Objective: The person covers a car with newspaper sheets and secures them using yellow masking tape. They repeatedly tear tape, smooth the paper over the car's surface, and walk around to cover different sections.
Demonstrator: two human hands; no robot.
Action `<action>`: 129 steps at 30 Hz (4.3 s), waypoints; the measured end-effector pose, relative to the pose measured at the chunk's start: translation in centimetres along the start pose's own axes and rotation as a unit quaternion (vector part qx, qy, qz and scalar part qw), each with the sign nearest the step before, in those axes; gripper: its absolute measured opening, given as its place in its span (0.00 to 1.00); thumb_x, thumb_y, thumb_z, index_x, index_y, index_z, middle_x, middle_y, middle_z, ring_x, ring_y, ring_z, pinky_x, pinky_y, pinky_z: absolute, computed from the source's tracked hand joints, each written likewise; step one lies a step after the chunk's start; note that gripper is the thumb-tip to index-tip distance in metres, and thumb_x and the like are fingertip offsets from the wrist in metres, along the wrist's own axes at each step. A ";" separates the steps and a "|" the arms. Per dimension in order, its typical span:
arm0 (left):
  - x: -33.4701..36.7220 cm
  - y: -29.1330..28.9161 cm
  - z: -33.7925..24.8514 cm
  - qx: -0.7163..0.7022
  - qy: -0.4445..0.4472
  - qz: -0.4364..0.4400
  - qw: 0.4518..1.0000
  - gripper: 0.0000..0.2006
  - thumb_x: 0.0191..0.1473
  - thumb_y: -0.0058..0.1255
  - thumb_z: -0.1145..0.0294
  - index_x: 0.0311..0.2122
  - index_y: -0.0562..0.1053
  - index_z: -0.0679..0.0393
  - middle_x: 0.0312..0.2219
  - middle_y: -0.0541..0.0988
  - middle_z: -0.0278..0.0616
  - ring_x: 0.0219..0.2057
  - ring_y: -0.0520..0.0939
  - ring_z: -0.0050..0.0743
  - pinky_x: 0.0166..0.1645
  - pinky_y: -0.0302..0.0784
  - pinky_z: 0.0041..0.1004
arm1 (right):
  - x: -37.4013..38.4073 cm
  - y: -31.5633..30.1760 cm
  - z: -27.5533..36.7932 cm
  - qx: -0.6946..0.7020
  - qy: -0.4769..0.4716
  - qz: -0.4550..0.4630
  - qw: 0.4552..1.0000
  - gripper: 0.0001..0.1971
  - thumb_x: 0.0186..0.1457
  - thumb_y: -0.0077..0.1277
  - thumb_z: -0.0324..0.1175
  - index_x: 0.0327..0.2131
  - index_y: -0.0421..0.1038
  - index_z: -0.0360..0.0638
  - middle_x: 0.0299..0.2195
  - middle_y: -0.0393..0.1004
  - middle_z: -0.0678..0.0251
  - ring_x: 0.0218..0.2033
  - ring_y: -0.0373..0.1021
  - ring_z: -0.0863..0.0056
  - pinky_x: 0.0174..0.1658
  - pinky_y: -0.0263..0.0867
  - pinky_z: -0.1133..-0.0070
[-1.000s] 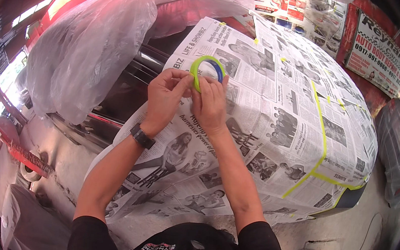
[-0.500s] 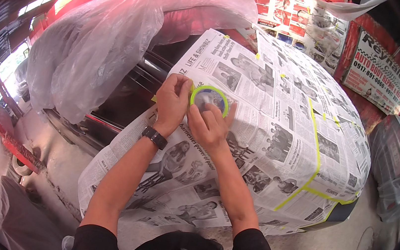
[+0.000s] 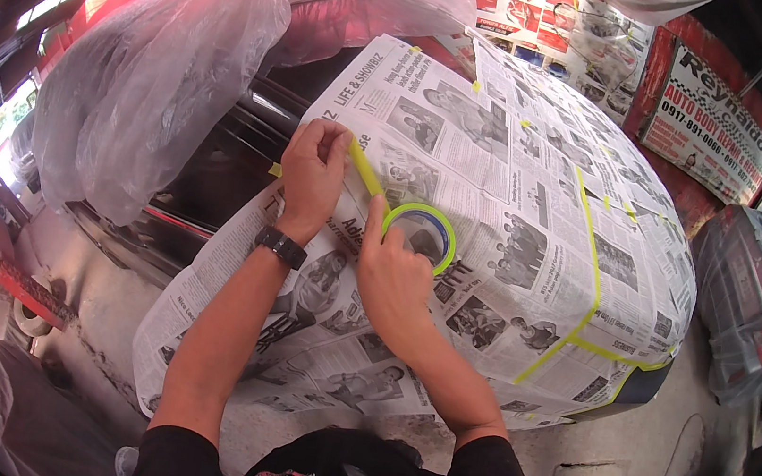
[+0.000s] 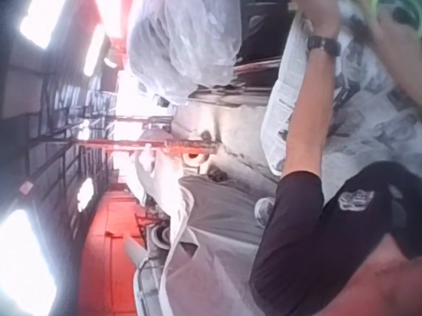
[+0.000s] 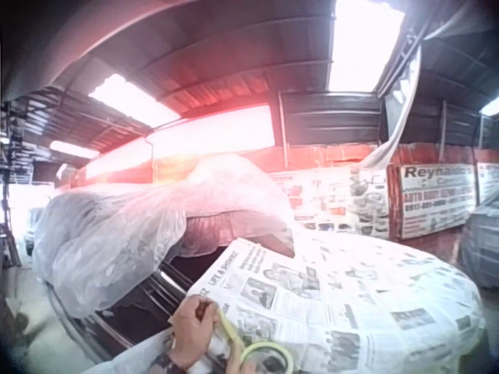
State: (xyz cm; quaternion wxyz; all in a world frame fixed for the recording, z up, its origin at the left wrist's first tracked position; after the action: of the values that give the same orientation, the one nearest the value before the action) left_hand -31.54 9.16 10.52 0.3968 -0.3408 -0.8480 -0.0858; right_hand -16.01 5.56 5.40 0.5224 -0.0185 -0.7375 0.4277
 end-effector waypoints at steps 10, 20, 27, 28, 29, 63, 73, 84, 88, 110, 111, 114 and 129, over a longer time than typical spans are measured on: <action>0.2 -0.6 -2.1 0.216 0.167 -0.046 0.961 0.08 0.47 0.58 0.74 0.35 0.75 0.59 0.26 0.73 0.43 0.25 0.77 0.40 0.32 0.73 0.32 | 0.9 1.6 -0.2 0.013 0.050 0.067 0.996 0.26 0.50 0.48 0.31 0.55 0.66 0.34 0.15 0.73 0.67 0.14 0.73 0.75 0.17 0.69 0.76; -7.6 5.0 -4.5 0.370 0.368 0.249 0.816 0.25 0.53 0.49 0.71 0.57 0.66 0.63 0.59 0.64 0.54 0.61 0.62 0.54 0.62 0.59 0.47 | 1.1 2.4 -1.0 0.103 0.071 0.051 0.991 0.25 0.51 0.46 0.30 0.54 0.65 0.32 0.16 0.75 0.63 0.16 0.75 0.68 0.18 0.68 0.72; -9.3 6.0 -2.6 0.437 0.286 0.303 0.797 0.50 0.46 0.58 0.51 0.68 0.45 0.61 0.68 0.44 0.48 0.69 0.43 0.56 0.66 0.44 0.57 | -5.7 0.0 -0.7 0.120 -0.068 -0.013 0.990 0.30 0.47 0.49 0.30 0.56 0.63 0.31 0.24 0.70 0.64 0.17 0.68 0.76 0.24 0.65 0.79; -9.4 5.9 -3.0 0.437 0.280 0.303 0.799 0.52 0.44 0.58 0.48 0.68 0.45 0.60 0.68 0.43 0.48 0.69 0.42 0.55 0.66 0.45 0.57 | -7.7 -0.9 -1.0 0.153 -0.096 -0.021 0.983 0.31 0.47 0.49 0.31 0.57 0.62 0.31 0.23 0.69 0.65 0.16 0.67 0.78 0.23 0.64 0.79; -9.5 5.9 -3.4 0.436 0.274 0.304 0.801 0.54 0.43 0.59 0.45 0.68 0.44 0.60 0.68 0.42 0.48 0.69 0.41 0.55 0.66 0.45 0.57 | -10.0 -0.5 -2.1 0.157 -0.072 0.014 0.985 0.32 0.46 0.49 0.31 0.58 0.61 0.32 0.22 0.67 0.66 0.16 0.65 0.78 0.22 0.64 0.79; -20.3 11.9 -1.3 0.468 0.231 0.426 0.739 0.58 0.38 0.62 0.41 0.66 0.46 0.65 0.67 0.39 0.59 0.69 0.39 0.58 0.66 0.42 0.59 | -17.3 7.6 -7.8 0.121 0.238 0.232 0.935 0.38 0.45 0.51 0.26 0.62 0.51 0.31 0.17 0.73 0.55 0.17 0.74 0.58 0.18 0.68 0.66; -28.0 16.1 4.1 0.416 0.313 0.407 0.751 0.48 0.44 0.57 0.49 0.66 0.51 0.58 0.68 0.45 0.49 0.68 0.42 0.56 0.65 0.43 0.62 | -18.4 6.0 -7.9 0.109 0.126 0.147 0.975 0.30 0.49 0.50 0.27 0.58 0.59 0.33 0.20 0.70 0.62 0.16 0.71 0.64 0.20 0.68 0.71; -28.3 16.1 4.4 0.398 0.292 0.458 0.739 0.54 0.46 0.52 0.34 0.67 0.46 0.61 0.68 0.39 0.54 0.67 0.36 0.67 0.65 0.34 0.64 | -39.3 3.8 -12.4 0.117 0.204 0.237 0.943 0.37 0.47 0.48 0.25 0.64 0.55 0.49 0.23 0.66 0.61 0.16 0.68 0.67 0.21 0.67 0.72; -28.3 15.7 4.5 0.395 0.291 0.452 0.745 0.54 0.46 0.51 0.33 0.67 0.46 0.63 0.68 0.39 0.55 0.67 0.37 0.67 0.64 0.34 0.65 | -39.9 5.7 -13.9 0.105 0.284 0.259 0.917 0.37 0.49 0.46 0.23 0.65 0.55 0.59 0.24 0.68 0.58 0.16 0.69 0.62 0.20 0.67 0.68; -48.7 22.5 5.1 0.314 0.335 0.623 0.633 0.55 0.46 0.55 0.39 0.67 0.43 0.64 0.68 0.37 0.54 0.69 0.32 0.52 0.67 0.27 0.57 | -40.9 7.3 -15.0 0.225 0.363 0.152 0.891 0.24 0.56 0.50 0.33 0.57 0.60 0.47 0.27 0.74 0.49 0.23 0.72 0.51 0.26 0.67 0.61; -48.8 22.6 5.5 0.310 0.345 0.614 0.639 0.54 0.46 0.55 0.39 0.67 0.43 0.64 0.68 0.37 0.54 0.69 0.32 0.52 0.67 0.27 0.57 | -42.0 7.0 -14.8 0.231 0.368 0.196 0.879 0.22 0.57 0.53 0.39 0.53 0.62 0.43 0.27 0.75 0.48 0.25 0.73 0.49 0.28 0.67 0.60; -48.8 22.5 6.0 0.292 0.360 0.610 0.643 0.54 0.46 0.57 0.42 0.67 0.43 0.65 0.68 0.37 0.54 0.69 0.33 0.52 0.67 0.28 0.57 | -48.7 7.5 -17.6 0.196 0.530 0.114 0.817 0.23 0.57 0.53 0.38 0.53 0.61 0.42 0.27 0.75 0.47 0.27 0.73 0.46 0.29 0.67 0.60; -52.8 24.3 3.9 0.348 0.472 0.612 0.531 0.52 0.44 0.59 0.44 0.67 0.48 0.60 0.69 0.42 0.42 0.70 0.38 0.40 0.66 0.45 0.51 | -49.0 14.8 -21.3 0.439 0.689 0.087 0.570 0.14 0.59 0.46 0.34 0.38 0.74 0.31 0.18 0.71 0.59 0.11 0.68 0.74 0.14 0.62 0.77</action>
State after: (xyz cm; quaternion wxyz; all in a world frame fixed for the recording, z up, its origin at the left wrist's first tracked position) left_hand 5.66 2.19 -33.75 0.7818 -0.5211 -0.0846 0.3318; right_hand 16.72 4.74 -39.32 0.7768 -0.1405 0.1289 0.6002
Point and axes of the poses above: each hand's wrist, its own x-axis towards the middle knuckle, its own y-axis out of the palm, z = x × y, the point moved 10 cm from there along x, towards the middle knuckle
